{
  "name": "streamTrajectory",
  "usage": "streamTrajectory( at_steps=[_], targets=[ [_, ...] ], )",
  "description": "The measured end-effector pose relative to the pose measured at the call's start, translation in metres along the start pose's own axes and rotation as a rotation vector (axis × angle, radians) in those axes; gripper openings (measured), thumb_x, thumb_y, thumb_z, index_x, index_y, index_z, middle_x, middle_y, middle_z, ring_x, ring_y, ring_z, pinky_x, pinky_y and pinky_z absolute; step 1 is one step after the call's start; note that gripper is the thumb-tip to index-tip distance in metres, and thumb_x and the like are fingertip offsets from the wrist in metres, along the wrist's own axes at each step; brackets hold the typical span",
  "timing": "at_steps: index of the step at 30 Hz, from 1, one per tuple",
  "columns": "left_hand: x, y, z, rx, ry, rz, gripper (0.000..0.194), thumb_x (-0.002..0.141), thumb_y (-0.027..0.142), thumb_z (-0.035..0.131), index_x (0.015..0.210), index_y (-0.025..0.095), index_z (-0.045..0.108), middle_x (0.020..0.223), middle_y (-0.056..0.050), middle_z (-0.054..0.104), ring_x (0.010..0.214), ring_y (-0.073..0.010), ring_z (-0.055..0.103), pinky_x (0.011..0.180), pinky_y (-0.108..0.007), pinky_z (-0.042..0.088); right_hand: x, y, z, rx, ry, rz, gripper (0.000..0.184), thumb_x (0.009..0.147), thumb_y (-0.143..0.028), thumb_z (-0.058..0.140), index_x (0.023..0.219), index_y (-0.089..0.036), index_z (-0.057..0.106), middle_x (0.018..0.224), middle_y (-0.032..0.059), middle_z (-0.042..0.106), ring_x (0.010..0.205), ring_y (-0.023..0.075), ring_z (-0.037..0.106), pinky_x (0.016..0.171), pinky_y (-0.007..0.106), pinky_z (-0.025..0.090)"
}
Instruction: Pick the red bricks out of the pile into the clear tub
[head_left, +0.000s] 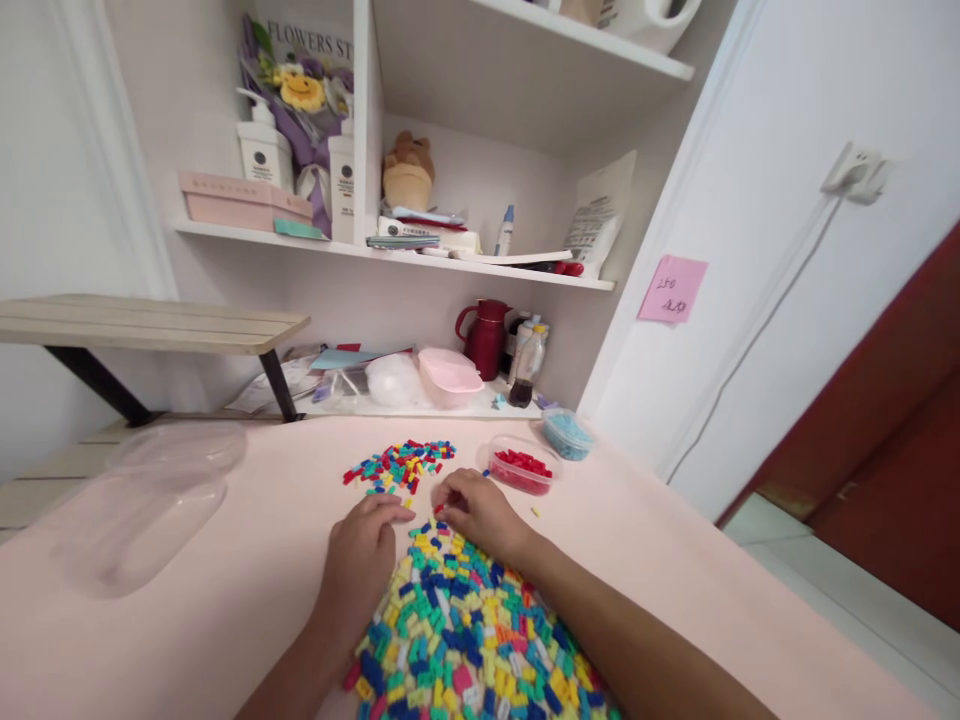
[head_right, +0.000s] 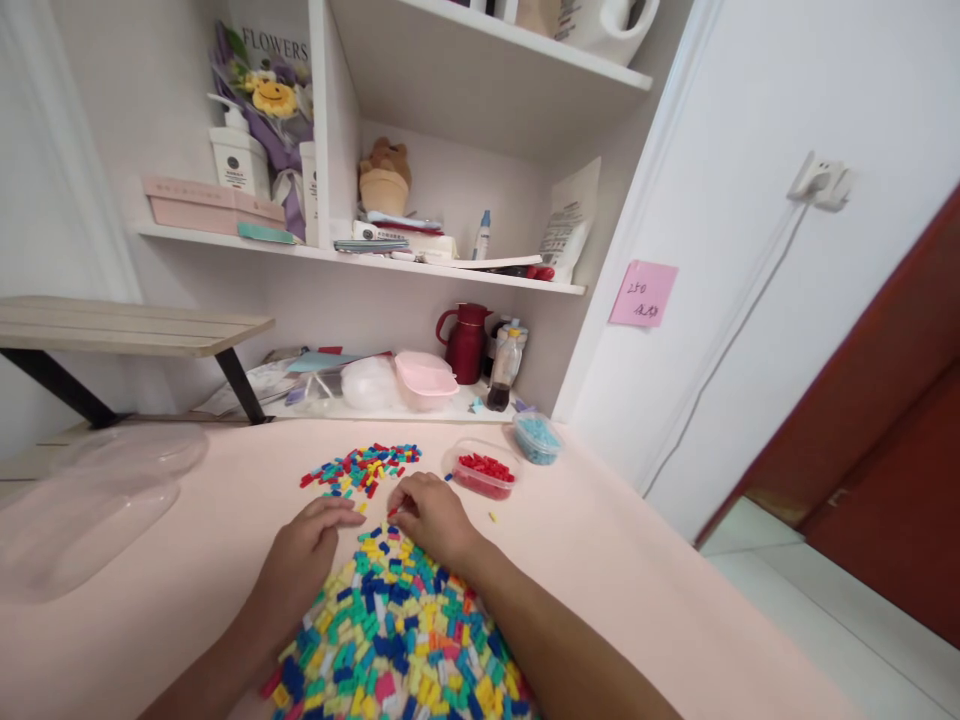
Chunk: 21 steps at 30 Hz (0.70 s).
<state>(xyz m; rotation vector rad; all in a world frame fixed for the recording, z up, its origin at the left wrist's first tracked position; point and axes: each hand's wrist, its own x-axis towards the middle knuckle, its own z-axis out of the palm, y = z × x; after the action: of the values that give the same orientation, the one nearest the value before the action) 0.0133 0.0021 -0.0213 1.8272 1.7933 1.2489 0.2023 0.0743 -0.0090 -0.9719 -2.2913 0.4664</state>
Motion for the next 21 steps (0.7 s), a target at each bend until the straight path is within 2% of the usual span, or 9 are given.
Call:
streamTrajectory(
  at_steps=[3, 5, 9, 12, 17, 21],
  targets=[
    [0.001, 0.001, -0.004, -0.220, 0.147, -0.130, 0.032, 0.075, 0.021, 0.040, 0.077, 0.021, 0.072, 0.098, -0.006, 0.071, 0.095, -0.0211, 0.065, 0.090, -0.036, 0.049, 0.003, -0.004, -0.014, -0.031, 0.013, -0.022, 0.011, 0.077, -0.010, 0.066, 0.077, -0.021, 0.063, 0.080, -0.0004, 0.067, 0.078, 0.0167, 0.060, 0.071, 0.026, 0.042],
    [0.001, 0.002, -0.008, -0.303, 0.212, -0.203, 0.030, 0.071, 0.026, 0.042, 0.077, 0.020, 0.071, 0.094, -0.007, 0.071, 0.089, -0.0220, 0.066, 0.086, -0.036, 0.051, 0.007, -0.005, -0.030, -0.070, 0.079, -0.034, 0.009, 0.081, -0.012, 0.063, 0.080, -0.021, 0.063, 0.082, -0.0001, 0.068, 0.078, 0.0165, 0.060, 0.072, 0.027, 0.041],
    [0.001, 0.004, -0.013, -0.345, 0.267, -0.248, 0.028, 0.065, 0.028, 0.044, 0.073, 0.021, 0.070, 0.090, -0.006, 0.072, 0.089, -0.0240, 0.065, 0.088, -0.037, 0.049, 0.011, 0.005, -0.069, -0.206, 0.273, 0.024, 0.005, 0.083, -0.017, 0.061, 0.085, -0.021, 0.062, 0.084, 0.0006, 0.067, 0.080, 0.0173, 0.060, 0.073, 0.028, 0.040],
    [0.001, 0.003, -0.016, -0.352, 0.290, -0.283, 0.026, 0.063, 0.030, 0.046, 0.071, 0.021, 0.069, 0.087, -0.006, 0.072, 0.089, -0.0251, 0.065, 0.089, -0.038, 0.048, 0.008, 0.017, -0.088, -0.380, 0.341, 0.111, 0.005, 0.083, -0.017, 0.059, 0.085, -0.021, 0.062, 0.086, 0.0020, 0.067, 0.084, 0.0192, 0.059, 0.072, 0.029, 0.038],
    [0.001, 0.005, -0.019, -0.348, 0.352, -0.331, 0.027, 0.063, 0.031, 0.044, 0.072, 0.022, 0.067, 0.084, -0.006, 0.072, 0.086, -0.0247, 0.066, 0.087, -0.038, 0.049, 0.001, 0.029, -0.092, -0.550, 0.339, 0.260, 0.015, 0.083, -0.014, 0.056, 0.092, -0.022, 0.065, 0.097, 0.0052, 0.066, 0.085, 0.0209, 0.059, 0.070, 0.030, 0.037],
    [0.000, 0.006, -0.021, -0.322, 0.394, -0.346, 0.027, 0.063, 0.031, 0.044, 0.072, 0.022, 0.067, 0.082, -0.005, 0.072, 0.084, -0.0245, 0.066, 0.085, -0.038, 0.049, 0.004, 0.024, -0.084, -0.503, 0.389, 0.207, 0.028, 0.083, -0.010, 0.053, 0.104, -0.023, 0.066, 0.106, 0.0065, 0.065, 0.090, 0.0216, 0.060, 0.075, 0.032, 0.041]
  ],
)
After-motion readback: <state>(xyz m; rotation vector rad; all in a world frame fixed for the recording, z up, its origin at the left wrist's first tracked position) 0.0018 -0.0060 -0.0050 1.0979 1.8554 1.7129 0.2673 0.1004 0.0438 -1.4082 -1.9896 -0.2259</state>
